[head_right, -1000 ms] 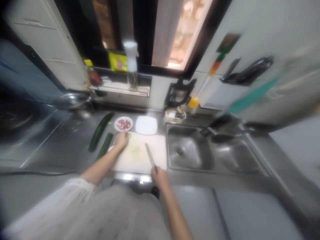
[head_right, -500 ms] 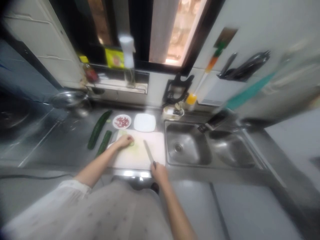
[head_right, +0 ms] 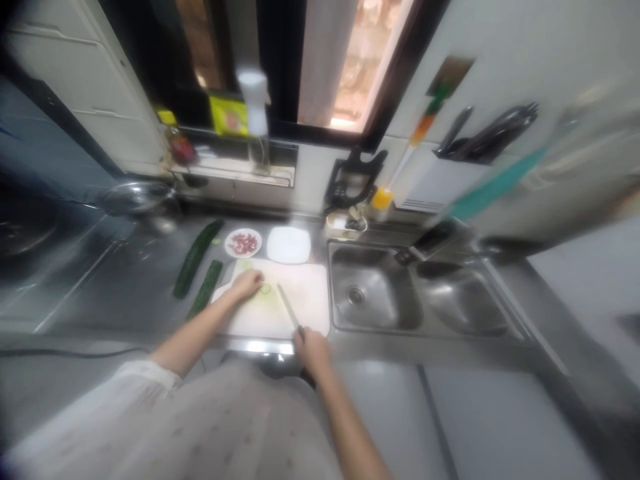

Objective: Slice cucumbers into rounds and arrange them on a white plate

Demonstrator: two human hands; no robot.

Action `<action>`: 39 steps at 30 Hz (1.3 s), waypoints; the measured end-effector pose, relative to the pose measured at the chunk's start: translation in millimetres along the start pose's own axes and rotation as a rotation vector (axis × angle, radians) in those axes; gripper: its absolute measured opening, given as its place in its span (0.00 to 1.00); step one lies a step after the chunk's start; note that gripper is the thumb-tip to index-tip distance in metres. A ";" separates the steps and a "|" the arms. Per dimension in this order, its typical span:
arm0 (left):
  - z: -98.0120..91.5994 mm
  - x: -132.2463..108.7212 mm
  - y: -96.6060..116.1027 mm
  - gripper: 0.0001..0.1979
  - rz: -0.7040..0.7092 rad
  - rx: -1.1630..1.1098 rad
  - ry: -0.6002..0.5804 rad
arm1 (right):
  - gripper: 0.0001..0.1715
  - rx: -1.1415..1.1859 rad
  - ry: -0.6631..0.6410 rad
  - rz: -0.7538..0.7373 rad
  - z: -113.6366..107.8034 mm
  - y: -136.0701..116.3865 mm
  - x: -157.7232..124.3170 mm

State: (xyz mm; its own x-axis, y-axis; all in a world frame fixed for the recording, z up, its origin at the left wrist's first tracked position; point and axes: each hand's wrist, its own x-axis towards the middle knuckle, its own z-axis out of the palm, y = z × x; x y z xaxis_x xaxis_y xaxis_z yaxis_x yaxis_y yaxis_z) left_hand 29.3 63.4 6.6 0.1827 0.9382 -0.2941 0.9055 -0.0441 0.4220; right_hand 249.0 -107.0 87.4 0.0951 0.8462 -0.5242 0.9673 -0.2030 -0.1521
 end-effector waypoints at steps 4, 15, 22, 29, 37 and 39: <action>1.5 -2.8 3.0 0.10 -0.024 0.018 0.024 | 0.22 -0.015 -0.019 -0.049 4.1 -10.2 -7.1; 1.3 -2.8 6.3 0.11 -0.084 -0.002 0.036 | 0.23 -0.052 -0.008 -0.066 8.5 -16.7 -6.8; 0.8 -3.1 6.5 0.11 -0.080 -0.012 0.039 | 0.23 -0.065 -0.031 -0.062 4.6 -19.4 -6.2; 1.9 -1.3 4.9 0.10 -0.083 -0.032 0.038 | 0.22 -0.069 -0.031 -0.066 6.1 -20.5 -3.7; 1.8 -0.5 6.0 0.10 -0.100 -0.040 0.032 | 0.22 -0.077 -0.065 -0.062 3.4 -22.3 0.2; 2.2 -0.1 6.0 0.11 -0.101 -0.038 0.033 | 0.22 -0.084 -0.063 -0.070 2.0 -22.3 1.5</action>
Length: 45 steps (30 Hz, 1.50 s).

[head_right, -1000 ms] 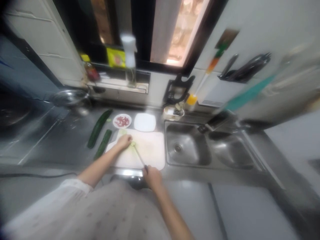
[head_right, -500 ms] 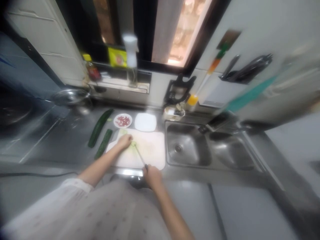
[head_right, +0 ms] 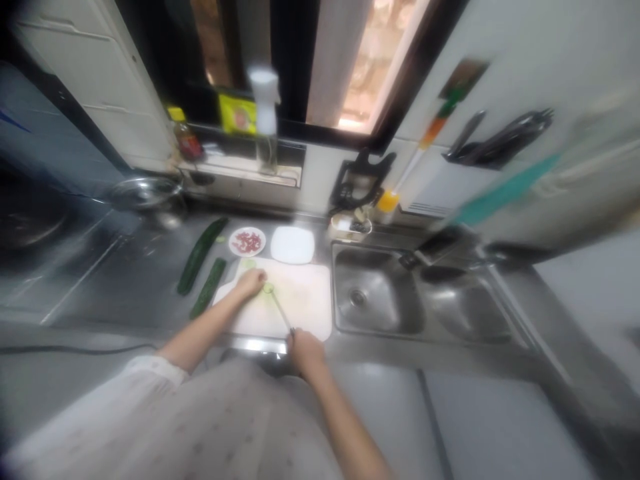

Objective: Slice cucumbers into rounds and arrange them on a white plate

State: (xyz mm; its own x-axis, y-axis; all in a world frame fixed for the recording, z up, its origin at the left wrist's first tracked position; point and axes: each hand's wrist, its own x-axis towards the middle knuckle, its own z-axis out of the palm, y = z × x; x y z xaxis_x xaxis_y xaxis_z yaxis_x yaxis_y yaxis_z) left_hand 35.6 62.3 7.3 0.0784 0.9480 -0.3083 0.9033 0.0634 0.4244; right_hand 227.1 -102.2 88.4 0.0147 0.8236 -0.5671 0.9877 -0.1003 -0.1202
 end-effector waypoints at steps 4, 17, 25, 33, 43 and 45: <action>1.5 1.4 -0.3 0.11 -0.007 0.003 -0.001 | 0.22 0.007 -0.001 -0.010 -1.4 1.9 2.5; 4.7 5.0 -3.2 0.11 0.001 0.006 -0.004 | 0.21 -0.001 0.024 -0.047 1.0 0.0 21.5; 5.4 5.7 -3.7 0.10 -0.004 0.006 -0.005 | 0.22 0.013 0.018 -0.060 -1.8 -1.8 24.1; 6.0 6.7 -4.3 0.11 0.001 0.010 -0.006 | 0.22 0.008 0.020 -0.059 -1.5 -2.3 24.5; 7.7 8.7 -4.9 0.11 -0.007 0.000 -0.018 | 0.23 0.012 0.010 -0.056 -3.7 6.1 14.7; 8.2 9.5 -5.5 0.11 -0.005 0.002 -0.022 | 0.22 0.006 0.014 -0.060 -2.8 4.3 17.0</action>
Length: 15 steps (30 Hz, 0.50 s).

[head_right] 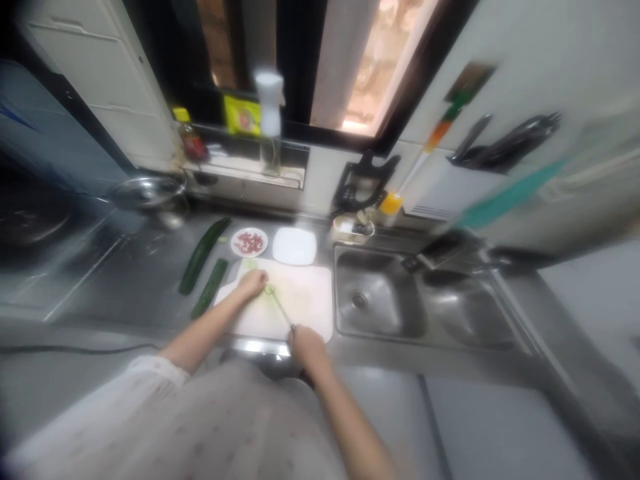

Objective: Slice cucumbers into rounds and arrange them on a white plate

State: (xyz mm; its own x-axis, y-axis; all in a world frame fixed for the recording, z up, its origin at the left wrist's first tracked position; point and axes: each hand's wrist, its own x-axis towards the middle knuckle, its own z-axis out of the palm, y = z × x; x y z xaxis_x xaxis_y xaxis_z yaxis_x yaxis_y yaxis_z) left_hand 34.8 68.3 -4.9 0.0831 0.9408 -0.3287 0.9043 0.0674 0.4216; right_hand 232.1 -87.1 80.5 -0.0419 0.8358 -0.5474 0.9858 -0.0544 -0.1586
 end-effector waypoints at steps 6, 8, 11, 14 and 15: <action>0.9 2.3 -1.5 0.11 0.003 0.011 -0.008 | 0.22 -0.002 0.009 0.004 -0.4 -6.5 8.2; 0.7 2.4 -1.3 0.11 0.001 0.014 -0.009 | 0.23 0.002 0.001 0.002 -2.2 -7.4 9.1; 0.1 2.0 -0.5 0.11 -0.002 0.017 -0.010 | 0.23 0.002 -0.022 0.004 -4.8 -8.2 9.1; -0.3 1.9 0.0 0.11 -0.004 0.018 -0.011 | 0.23 0.000 -0.035 0.008 -5.0 -7.4 8.6; -0.2 2.0 0.0 0.11 -0.005 0.019 -0.012 | 0.23 0.001 -0.031 0.010 -4.6 -6.7 8.3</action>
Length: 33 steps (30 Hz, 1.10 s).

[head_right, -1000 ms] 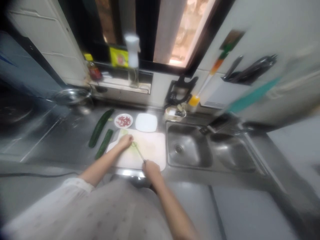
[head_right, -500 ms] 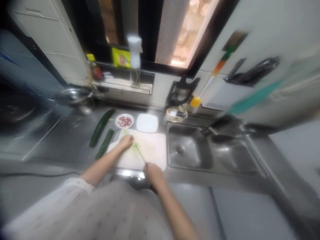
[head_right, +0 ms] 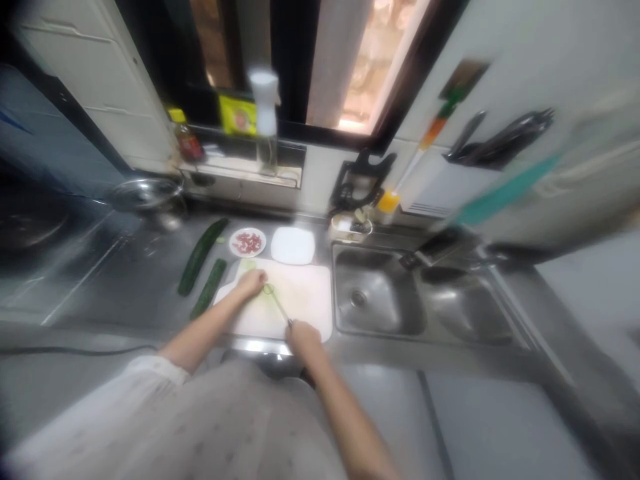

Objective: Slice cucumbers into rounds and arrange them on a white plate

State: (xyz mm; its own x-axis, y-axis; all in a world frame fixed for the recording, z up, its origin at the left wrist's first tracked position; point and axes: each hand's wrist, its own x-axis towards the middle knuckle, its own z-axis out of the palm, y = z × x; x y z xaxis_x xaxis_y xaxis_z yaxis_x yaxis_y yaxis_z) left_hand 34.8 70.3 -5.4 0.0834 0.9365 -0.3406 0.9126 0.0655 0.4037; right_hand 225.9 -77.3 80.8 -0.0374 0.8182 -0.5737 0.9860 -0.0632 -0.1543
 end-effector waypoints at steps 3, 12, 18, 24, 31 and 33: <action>0.4 0.6 -0.1 0.11 -0.006 0.002 -0.001 | 0.23 0.005 0.015 -0.002 0.7 2.1 -1.3; -0.5 -1.0 1.0 0.09 -0.004 -0.007 0.003 | 0.23 0.001 -0.006 -0.008 -9.0 -3.6 -2.5; -1.4 -2.0 2.1 0.10 -0.004 -0.009 0.005 | 0.24 -0.002 -0.017 -0.004 -9.6 -2.6 -3.0; -0.7 -0.2 1.1 0.09 -0.009 -0.012 -0.004 | 0.24 0.002 -0.018 -0.015 -11.9 -5.3 -3.6; -0.7 -0.4 1.4 0.09 -0.009 -0.013 -0.010 | 0.23 -0.023 -0.025 -0.013 -16.3 -5.5 -4.9; -1.1 -0.8 1.8 0.09 -0.012 -0.013 -0.009 | 0.23 -0.032 -0.026 -0.019 -17.3 -6.5 -4.6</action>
State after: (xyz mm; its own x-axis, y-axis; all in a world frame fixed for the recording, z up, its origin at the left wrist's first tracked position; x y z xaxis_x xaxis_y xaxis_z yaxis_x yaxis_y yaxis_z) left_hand 35.9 70.0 -3.5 0.0765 0.9326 -0.3528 0.9084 0.0807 0.4103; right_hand 222.4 -70.7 98.3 -0.0602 0.8041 -0.5915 0.9897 -0.0288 -0.1399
